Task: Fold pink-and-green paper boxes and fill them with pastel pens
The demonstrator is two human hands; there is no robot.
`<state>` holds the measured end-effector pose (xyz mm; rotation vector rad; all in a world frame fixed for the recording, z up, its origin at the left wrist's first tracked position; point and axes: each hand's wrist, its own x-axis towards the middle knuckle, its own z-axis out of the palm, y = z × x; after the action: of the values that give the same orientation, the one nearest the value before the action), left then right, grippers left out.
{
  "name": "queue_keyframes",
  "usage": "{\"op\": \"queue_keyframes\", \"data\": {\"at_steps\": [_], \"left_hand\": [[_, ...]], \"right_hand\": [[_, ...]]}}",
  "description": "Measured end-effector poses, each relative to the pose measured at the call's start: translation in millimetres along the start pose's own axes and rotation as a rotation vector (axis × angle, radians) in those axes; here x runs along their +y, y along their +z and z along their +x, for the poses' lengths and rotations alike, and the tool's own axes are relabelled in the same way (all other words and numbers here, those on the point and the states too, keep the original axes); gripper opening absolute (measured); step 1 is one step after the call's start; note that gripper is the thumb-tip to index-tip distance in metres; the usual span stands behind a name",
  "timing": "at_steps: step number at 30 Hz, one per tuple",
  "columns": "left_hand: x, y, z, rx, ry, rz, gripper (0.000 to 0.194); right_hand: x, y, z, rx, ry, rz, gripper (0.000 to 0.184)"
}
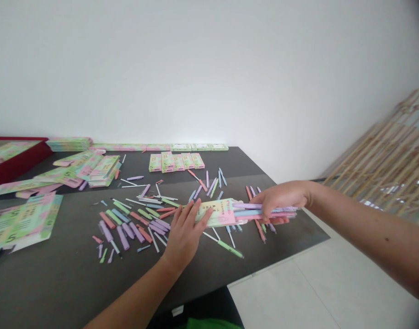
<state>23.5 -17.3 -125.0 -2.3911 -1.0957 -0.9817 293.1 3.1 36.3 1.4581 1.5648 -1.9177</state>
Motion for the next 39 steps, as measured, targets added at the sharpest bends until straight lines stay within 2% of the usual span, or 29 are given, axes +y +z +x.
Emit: {"op": "queue_keyframes", "data": {"at_steps": [5, 12, 17, 20, 23, 27, 30, 32, 37, 39], "left_hand": [[6, 4.7, -3, -0.035, 0.010, -0.012, 0.046], [9, 10.2, -5, -0.067, -0.089, -0.022, 0.049], [10, 14.8, -6, -0.060, -0.125, -0.078, 0.050], [5, 17.4, -8, -0.042, -0.168, -0.115, 0.052], [-2, 20.7, -9, -0.014, -0.233, -0.162, 0.052], [-6, 25.4, -9, 0.007, -0.308, -0.234, 0.054], [-6, 27.1, -9, 0.013, -0.352, -0.287, 0.055], [-6, 26.6, -9, 0.026, -0.381, -0.328, 0.056], [-4, 21.4, -8, 0.085, -0.422, -0.430, 0.061], [-3, 19.0, -8, 0.099, -0.425, -0.454, 0.063]], "right_hand": [[-18, -7, 9, -0.095, 0.115, -0.093, 0.020], [-51, -20, 16, -0.042, 0.127, -0.167, 0.037], [-74, -24, 30, -0.072, 0.258, -0.239, 0.046], [-90, -25, 33, -0.132, 0.234, -0.217, 0.043], [-104, -32, 26, -0.128, 0.171, -0.194, 0.041], [-118, -36, 13, -0.036, 0.054, -0.137, 0.045], [-121, -24, 6, 0.063, -0.082, -0.124, 0.044], [-120, -11, 5, 0.184, -0.172, -0.155, 0.049], [-112, 13, 4, 0.615, -0.425, -0.358, 0.062], [-104, 17, 3, 0.686, -0.514, -0.381, 0.060]]}}
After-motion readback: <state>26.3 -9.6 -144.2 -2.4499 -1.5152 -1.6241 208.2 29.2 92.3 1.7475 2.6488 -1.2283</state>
